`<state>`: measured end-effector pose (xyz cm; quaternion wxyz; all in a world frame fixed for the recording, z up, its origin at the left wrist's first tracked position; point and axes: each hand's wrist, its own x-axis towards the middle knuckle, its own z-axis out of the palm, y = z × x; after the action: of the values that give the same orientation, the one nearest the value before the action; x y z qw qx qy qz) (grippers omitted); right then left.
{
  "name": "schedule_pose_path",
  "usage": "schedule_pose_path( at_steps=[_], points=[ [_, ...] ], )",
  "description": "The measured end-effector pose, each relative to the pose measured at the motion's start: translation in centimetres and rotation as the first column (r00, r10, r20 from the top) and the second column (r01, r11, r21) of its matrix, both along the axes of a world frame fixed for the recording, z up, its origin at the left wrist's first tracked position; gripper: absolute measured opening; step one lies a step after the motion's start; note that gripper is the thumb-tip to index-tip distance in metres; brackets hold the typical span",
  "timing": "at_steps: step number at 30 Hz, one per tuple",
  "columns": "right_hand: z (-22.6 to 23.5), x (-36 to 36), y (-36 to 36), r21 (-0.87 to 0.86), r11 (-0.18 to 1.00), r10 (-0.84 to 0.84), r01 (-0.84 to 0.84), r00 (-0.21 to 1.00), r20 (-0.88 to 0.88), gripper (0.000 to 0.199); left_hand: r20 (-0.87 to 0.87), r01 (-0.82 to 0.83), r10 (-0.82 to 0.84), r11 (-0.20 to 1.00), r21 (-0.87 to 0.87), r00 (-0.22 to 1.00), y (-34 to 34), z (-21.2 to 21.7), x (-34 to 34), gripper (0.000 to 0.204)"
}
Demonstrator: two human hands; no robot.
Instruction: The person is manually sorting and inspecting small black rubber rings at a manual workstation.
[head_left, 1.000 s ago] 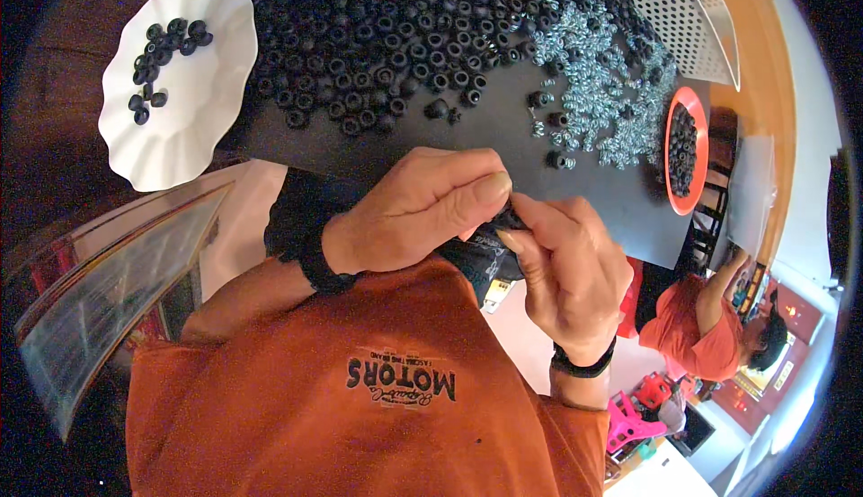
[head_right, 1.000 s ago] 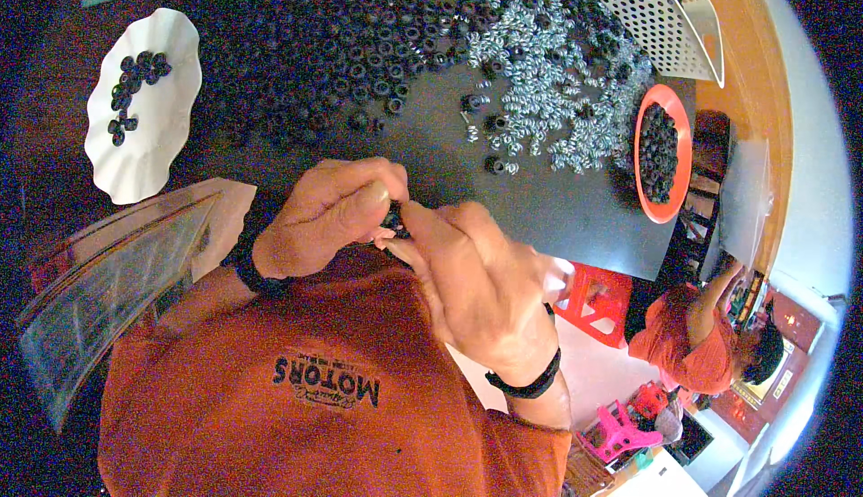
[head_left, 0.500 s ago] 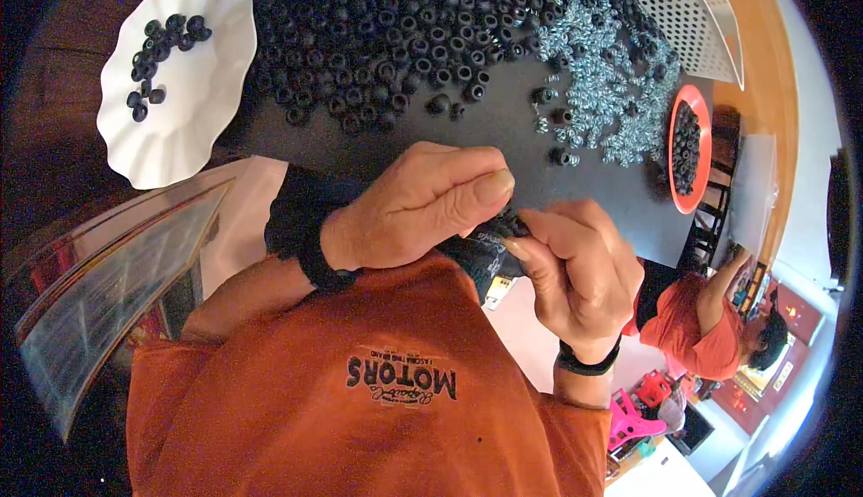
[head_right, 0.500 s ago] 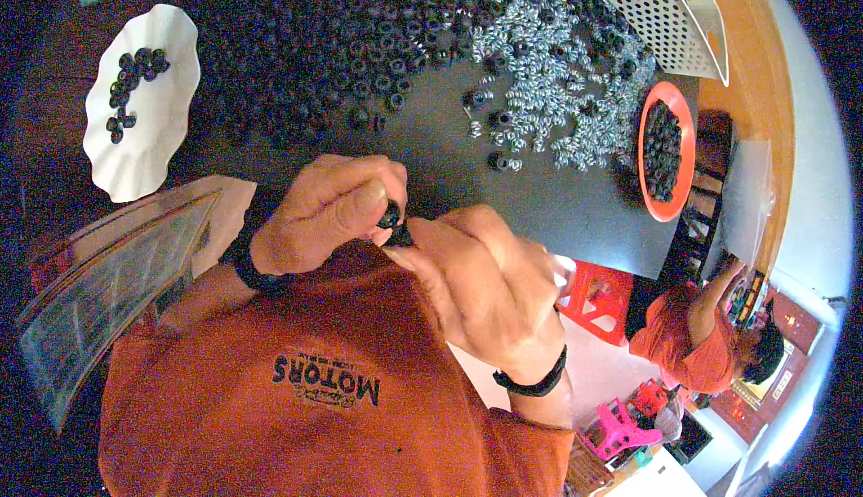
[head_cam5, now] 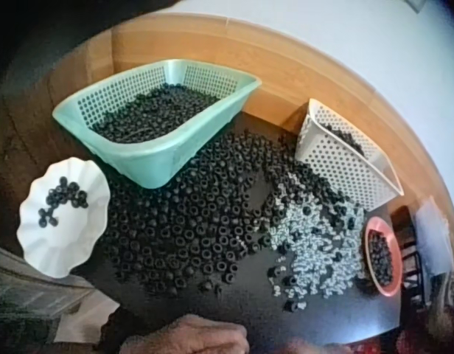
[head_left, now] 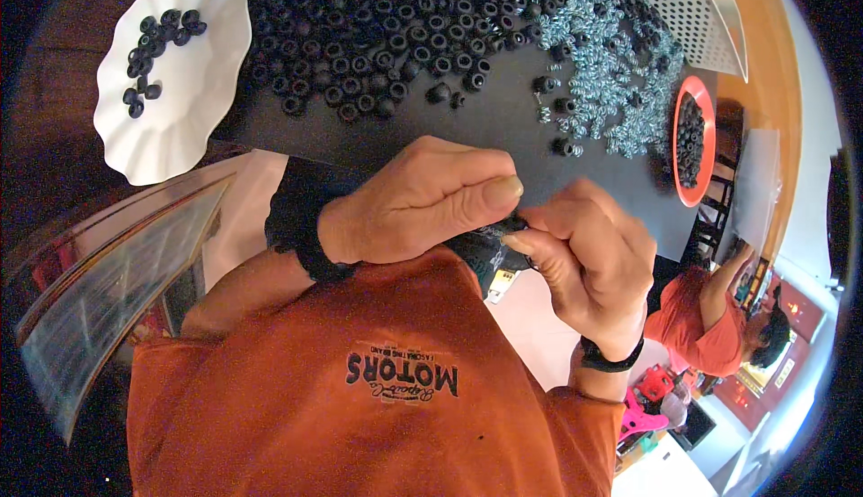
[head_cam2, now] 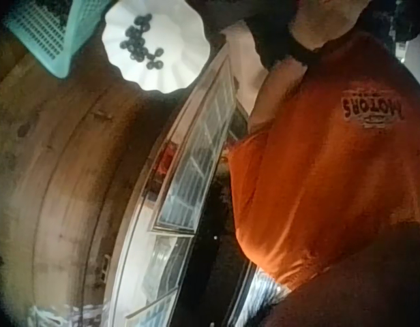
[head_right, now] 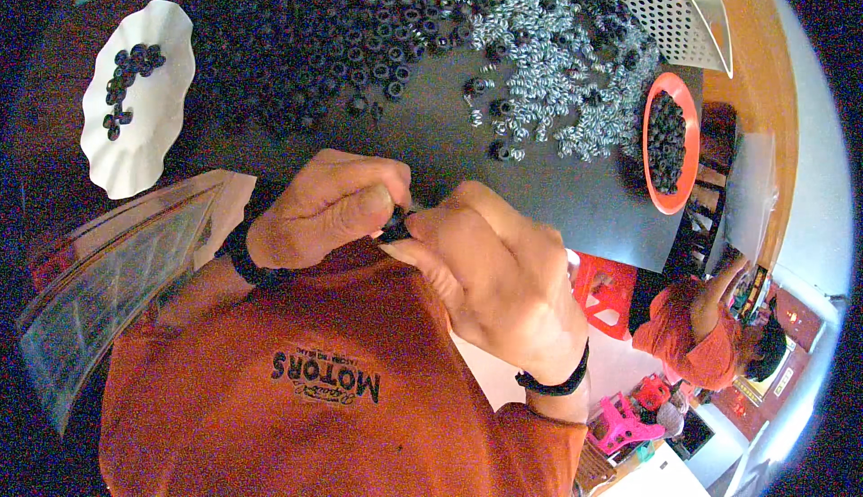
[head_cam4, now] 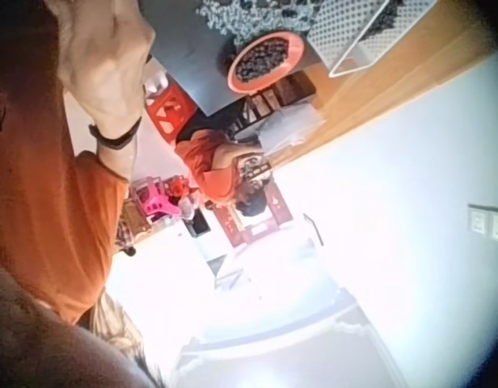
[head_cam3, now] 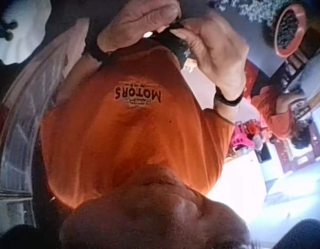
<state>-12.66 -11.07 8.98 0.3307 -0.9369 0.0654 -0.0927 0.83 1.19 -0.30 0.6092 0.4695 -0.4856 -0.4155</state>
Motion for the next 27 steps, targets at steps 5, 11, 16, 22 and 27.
schedule_pose_path(
  at_steps=[5,11,16,22,27],
  points=[
    [-0.3,0.1,-0.6,0.086,0.995,0.044,-0.040,0.998,-0.047,0.026,0.034,-0.031,0.033,0.998,-0.052,0.999,-0.1,-0.5,-0.2,0.035],
    [-1.4,0.6,-1.6,0.690,0.688,0.043,0.226,0.936,-0.350,0.045,-0.089,0.000,-0.010,0.993,-0.116,0.996,-0.3,-0.2,-0.2,0.035],
    [-2.4,1.0,-1.5,0.816,0.531,0.071,0.229,0.948,-0.312,0.042,-0.120,-0.003,-0.008,0.996,-0.088,0.993,-0.1,-0.2,-0.1,0.038],
    [-2.5,0.9,-1.6,0.817,0.542,0.112,0.199,0.946,-0.305,0.035,-0.149,0.063,-0.070,0.997,-0.051,0.986,0.1,0.1,0.3,0.039],
    [-2.7,0.9,-1.3,0.849,0.489,0.092,0.200,0.956,-0.279,0.029,-0.133,0.110,-0.111,0.994,-0.012,0.985,0.0,0.4,0.6,0.039]
  ],
)
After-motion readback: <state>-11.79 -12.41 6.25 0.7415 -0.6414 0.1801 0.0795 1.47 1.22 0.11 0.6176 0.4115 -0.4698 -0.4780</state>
